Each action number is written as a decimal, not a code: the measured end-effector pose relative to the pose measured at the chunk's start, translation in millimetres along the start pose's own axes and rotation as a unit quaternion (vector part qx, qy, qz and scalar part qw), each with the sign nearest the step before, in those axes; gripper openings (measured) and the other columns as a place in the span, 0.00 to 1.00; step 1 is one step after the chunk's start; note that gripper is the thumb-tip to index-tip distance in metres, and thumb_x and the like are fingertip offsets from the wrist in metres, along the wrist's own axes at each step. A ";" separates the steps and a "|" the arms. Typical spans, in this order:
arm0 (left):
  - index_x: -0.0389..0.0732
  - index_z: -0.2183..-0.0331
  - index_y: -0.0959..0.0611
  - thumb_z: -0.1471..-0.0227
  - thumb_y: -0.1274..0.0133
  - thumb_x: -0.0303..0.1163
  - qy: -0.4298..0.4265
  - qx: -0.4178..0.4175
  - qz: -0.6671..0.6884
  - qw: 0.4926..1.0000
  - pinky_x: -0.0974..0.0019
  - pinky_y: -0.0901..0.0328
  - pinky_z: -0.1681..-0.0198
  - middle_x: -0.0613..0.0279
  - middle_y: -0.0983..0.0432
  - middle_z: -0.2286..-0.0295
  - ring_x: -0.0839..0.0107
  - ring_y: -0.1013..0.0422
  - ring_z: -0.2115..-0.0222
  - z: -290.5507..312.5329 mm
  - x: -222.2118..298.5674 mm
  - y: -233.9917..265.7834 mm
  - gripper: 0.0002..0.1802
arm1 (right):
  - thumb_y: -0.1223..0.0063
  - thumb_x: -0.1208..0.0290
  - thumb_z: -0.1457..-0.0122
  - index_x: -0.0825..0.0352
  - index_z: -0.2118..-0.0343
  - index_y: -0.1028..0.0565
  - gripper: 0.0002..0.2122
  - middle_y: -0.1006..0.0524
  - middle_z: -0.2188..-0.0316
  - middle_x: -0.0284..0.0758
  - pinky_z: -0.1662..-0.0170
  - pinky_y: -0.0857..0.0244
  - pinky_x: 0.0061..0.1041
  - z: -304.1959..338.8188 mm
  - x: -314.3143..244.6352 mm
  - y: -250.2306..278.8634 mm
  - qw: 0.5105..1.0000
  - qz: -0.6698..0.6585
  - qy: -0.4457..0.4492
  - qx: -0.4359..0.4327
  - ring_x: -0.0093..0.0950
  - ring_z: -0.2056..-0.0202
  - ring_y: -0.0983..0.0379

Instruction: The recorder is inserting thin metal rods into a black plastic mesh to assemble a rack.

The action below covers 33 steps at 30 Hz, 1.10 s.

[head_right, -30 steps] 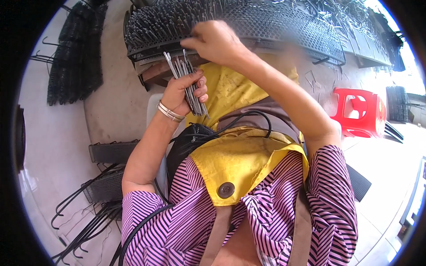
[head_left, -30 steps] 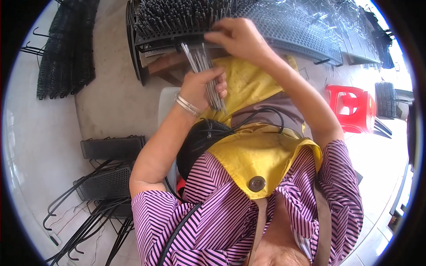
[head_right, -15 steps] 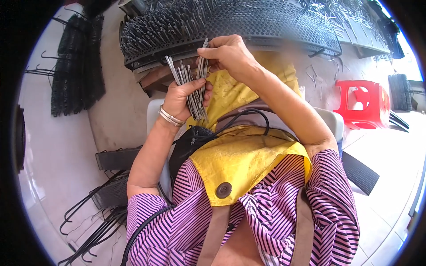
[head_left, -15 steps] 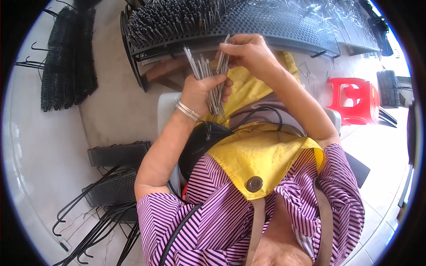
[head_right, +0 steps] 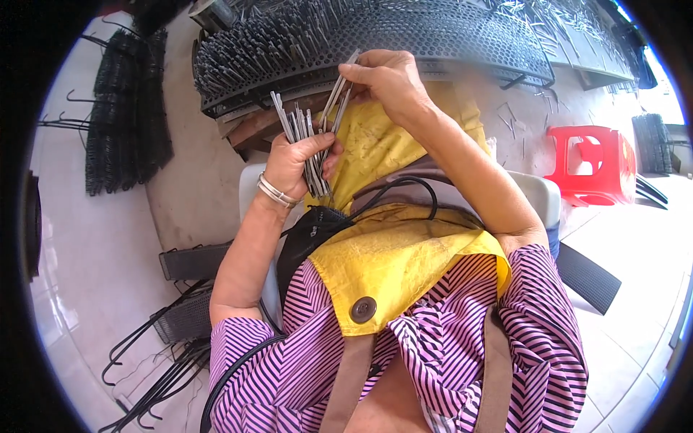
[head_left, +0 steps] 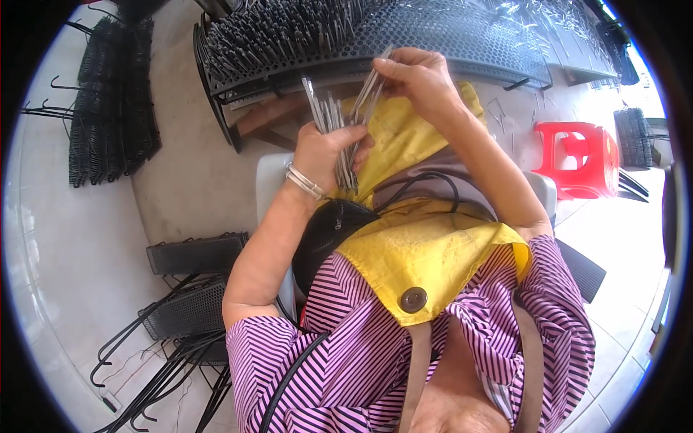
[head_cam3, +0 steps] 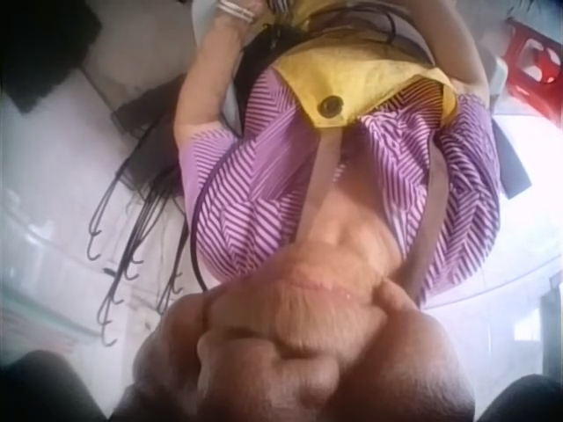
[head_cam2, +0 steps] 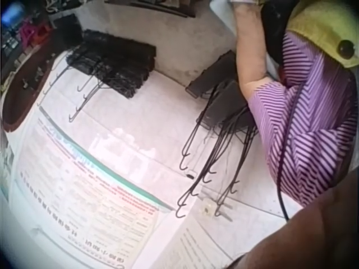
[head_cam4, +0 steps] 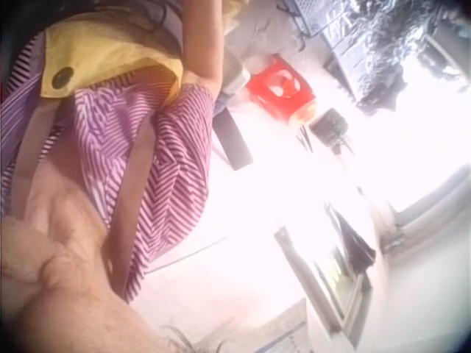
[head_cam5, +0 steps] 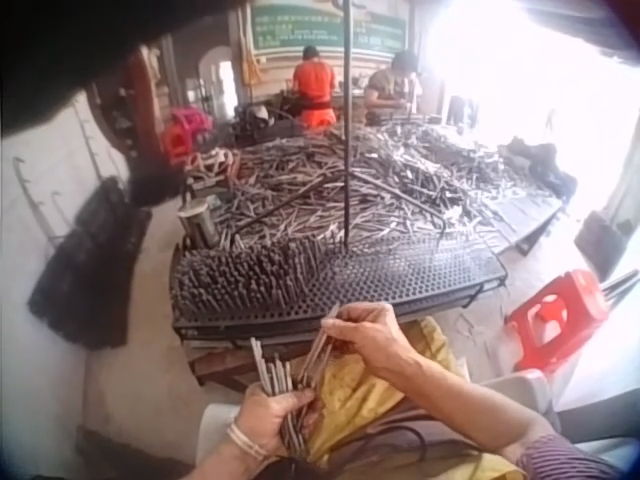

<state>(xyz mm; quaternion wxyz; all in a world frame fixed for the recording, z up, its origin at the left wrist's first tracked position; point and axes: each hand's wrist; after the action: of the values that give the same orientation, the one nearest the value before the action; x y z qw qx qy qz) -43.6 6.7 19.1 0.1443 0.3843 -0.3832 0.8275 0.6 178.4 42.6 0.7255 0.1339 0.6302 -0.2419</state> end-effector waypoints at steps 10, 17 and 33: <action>0.35 0.69 0.27 0.57 0.48 0.26 0.021 0.079 0.037 0.996 0.71 0.44 0.85 0.60 0.32 0.82 0.73 0.39 0.87 -4.4 -4.3 7.4 0.09 | 0.48 0.74 0.52 0.76 0.75 0.29 0.08 0.27 0.81 0.38 0.77 0.32 0.20 -8.5 -11.8 16.1 0.998 -0.050 0.014 0.043 0.27 0.79 0.28; 0.36 0.73 0.25 0.60 0.44 0.25 -0.095 0.089 -0.045 0.990 0.72 0.43 0.85 0.60 0.30 0.80 0.74 0.38 0.87 -4.5 -1.5 7.3 0.08 | 0.46 0.76 0.55 0.76 0.80 0.28 0.07 0.29 0.86 0.36 0.85 0.34 0.18 7.7 -7.9 -5.8 0.984 0.090 -0.054 -0.142 0.23 0.86 0.32; 0.34 0.75 0.25 0.65 0.44 0.18 -0.079 0.084 -0.100 0.988 0.74 0.43 0.86 0.64 0.32 0.86 0.76 0.38 0.89 -1.6 0.7 0.8 0.09 | 0.46 0.75 0.54 0.75 0.80 0.29 0.07 0.28 0.84 0.36 0.84 0.34 0.18 14.9 -5.1 -16.2 0.984 0.102 -0.068 -0.128 0.22 0.85 0.31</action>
<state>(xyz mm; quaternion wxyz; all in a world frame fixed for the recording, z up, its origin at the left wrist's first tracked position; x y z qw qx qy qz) -45.3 7.4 18.5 0.1626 0.4952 -0.2824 0.8053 4.4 158.2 51.9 0.7986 0.0869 0.5883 -0.0927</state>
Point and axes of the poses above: each hand's wrist, its own z-axis away from the middle knuckle, its own y-axis out of the back of the hand, x = y × z
